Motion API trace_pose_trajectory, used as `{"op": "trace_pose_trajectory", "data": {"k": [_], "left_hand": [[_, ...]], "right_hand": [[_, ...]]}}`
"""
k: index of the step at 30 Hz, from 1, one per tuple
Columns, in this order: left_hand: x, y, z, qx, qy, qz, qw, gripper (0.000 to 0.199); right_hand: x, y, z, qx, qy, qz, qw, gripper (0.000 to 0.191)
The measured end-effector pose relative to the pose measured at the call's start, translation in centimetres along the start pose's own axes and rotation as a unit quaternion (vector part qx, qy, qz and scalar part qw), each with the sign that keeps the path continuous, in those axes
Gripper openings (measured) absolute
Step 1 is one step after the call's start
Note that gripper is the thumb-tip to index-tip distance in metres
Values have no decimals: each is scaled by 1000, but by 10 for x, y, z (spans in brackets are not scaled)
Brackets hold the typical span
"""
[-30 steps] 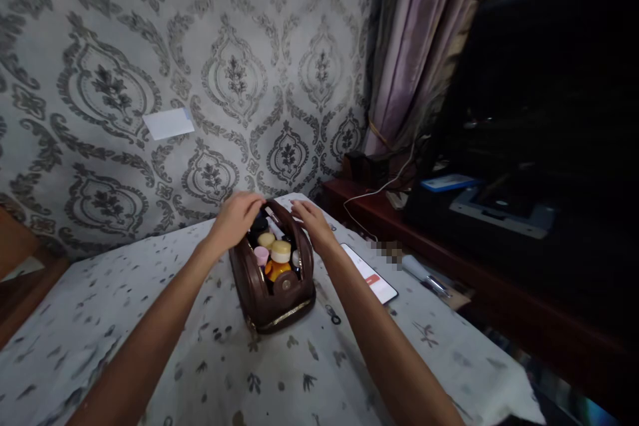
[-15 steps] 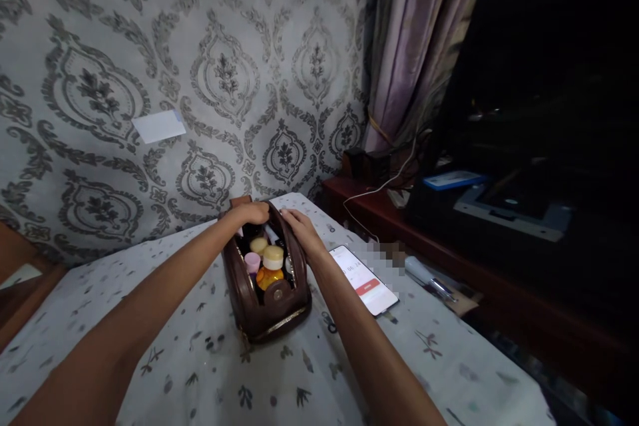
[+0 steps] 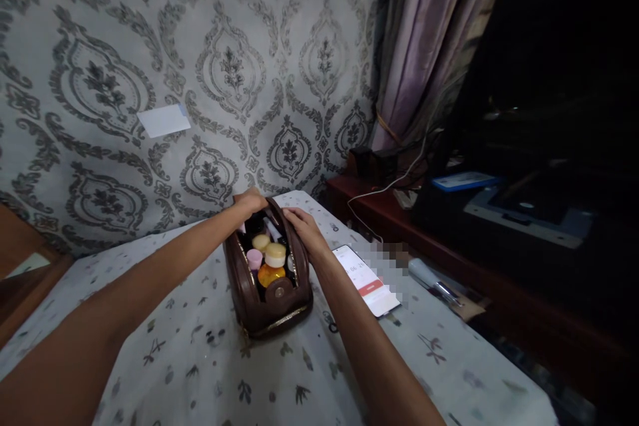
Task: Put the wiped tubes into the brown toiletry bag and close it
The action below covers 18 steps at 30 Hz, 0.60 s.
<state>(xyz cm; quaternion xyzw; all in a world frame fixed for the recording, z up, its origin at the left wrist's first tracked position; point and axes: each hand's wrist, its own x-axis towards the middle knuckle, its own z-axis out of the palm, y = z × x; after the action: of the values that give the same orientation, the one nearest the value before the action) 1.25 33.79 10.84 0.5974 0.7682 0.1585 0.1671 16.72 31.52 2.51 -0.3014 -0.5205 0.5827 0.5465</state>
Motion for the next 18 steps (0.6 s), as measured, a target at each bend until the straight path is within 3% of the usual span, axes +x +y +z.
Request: {"op": "trace_pose_trajectory", "data": {"k": [4,11,18], "left_hand": [[0,0,-11,-36,20,-34,999,15],[-2,-9,-43,-78,-41,-29,996,25],[-4,-13,-29,-12,-65,15,998,12]], "right_hand": [[-1,-2,0,-4,2,6,1000,38],[0,-3,0,-10,0,6,1000,39],[-1,-1,0,-13,-5,7,1000,39]]}}
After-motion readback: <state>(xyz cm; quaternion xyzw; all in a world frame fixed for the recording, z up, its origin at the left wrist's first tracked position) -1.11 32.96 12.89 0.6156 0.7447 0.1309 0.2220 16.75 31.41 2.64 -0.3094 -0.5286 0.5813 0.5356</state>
